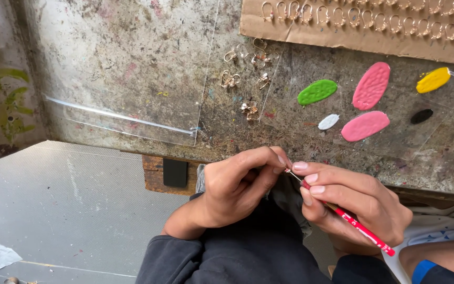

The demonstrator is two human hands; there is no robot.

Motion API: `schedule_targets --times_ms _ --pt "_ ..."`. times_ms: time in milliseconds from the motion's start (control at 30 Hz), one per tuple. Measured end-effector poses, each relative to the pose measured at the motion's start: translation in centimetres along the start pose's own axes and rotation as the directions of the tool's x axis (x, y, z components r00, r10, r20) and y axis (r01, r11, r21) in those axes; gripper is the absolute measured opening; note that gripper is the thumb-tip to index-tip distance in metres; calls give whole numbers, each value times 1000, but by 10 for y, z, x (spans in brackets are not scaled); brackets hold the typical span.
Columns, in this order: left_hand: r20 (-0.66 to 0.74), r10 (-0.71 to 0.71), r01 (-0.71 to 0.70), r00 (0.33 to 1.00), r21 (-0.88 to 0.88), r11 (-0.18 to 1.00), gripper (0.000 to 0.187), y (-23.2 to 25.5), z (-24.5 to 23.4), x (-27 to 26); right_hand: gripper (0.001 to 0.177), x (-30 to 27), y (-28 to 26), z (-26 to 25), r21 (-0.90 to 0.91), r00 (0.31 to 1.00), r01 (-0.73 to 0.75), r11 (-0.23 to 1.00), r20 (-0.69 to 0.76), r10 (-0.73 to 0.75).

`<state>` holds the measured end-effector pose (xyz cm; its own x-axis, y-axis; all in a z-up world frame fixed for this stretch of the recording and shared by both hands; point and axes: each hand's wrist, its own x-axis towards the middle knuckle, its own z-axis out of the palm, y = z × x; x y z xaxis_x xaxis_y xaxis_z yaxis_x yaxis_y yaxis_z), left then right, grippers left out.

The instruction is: Applying paint or coating to small metal jewelry hooks and components using a fine-tipped applicator tool on a workshop bench.

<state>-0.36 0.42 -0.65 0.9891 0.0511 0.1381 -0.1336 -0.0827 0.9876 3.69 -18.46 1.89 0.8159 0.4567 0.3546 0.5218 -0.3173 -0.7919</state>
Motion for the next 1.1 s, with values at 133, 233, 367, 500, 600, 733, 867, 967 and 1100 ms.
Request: schedule_targets --times_ms 133,233,367,500,600,733,867,967,1100 --pt "0 0 0 1000 4 1000 7 0 0 0 13 -1 -1 1 -15 1000 -12 1000 5 12" --pt "-3 -7 7 1000 10 1000 6 0 0 0 10 2 -3 5 -27 999 6 1000 -51 -7" --pt "1 -11 11 1000 13 1000 6 1 0 0 11 1 -3 4 -17 999 -13 1000 -47 13" --pt "-5 -4 4 1000 19 1000 6 0 0 0 11 2 -5 3 -13 999 -18 1000 -26 18" --pt "5 -5 5 1000 5 1000 6 0 0 0 10 1 -5 5 -22 998 -30 999 -60 28" --pt "8 -11 11 1000 8 1000 7 1 -1 0 11 1 -1 3 -12 999 -1 1000 -46 1" --pt "12 -5 4 1000 13 1000 7 0 -1 0 12 1 -4 3 -16 1000 -9 1000 -26 9" --pt "12 -3 3 1000 -3 1000 7 1 -1 1 11 2 -5 4 -28 999 -28 999 -47 26" --pt "12 -1 1 1000 -24 1000 7 1 -1 1 10 0 -3 6 -26 998 -9 1000 -66 8"
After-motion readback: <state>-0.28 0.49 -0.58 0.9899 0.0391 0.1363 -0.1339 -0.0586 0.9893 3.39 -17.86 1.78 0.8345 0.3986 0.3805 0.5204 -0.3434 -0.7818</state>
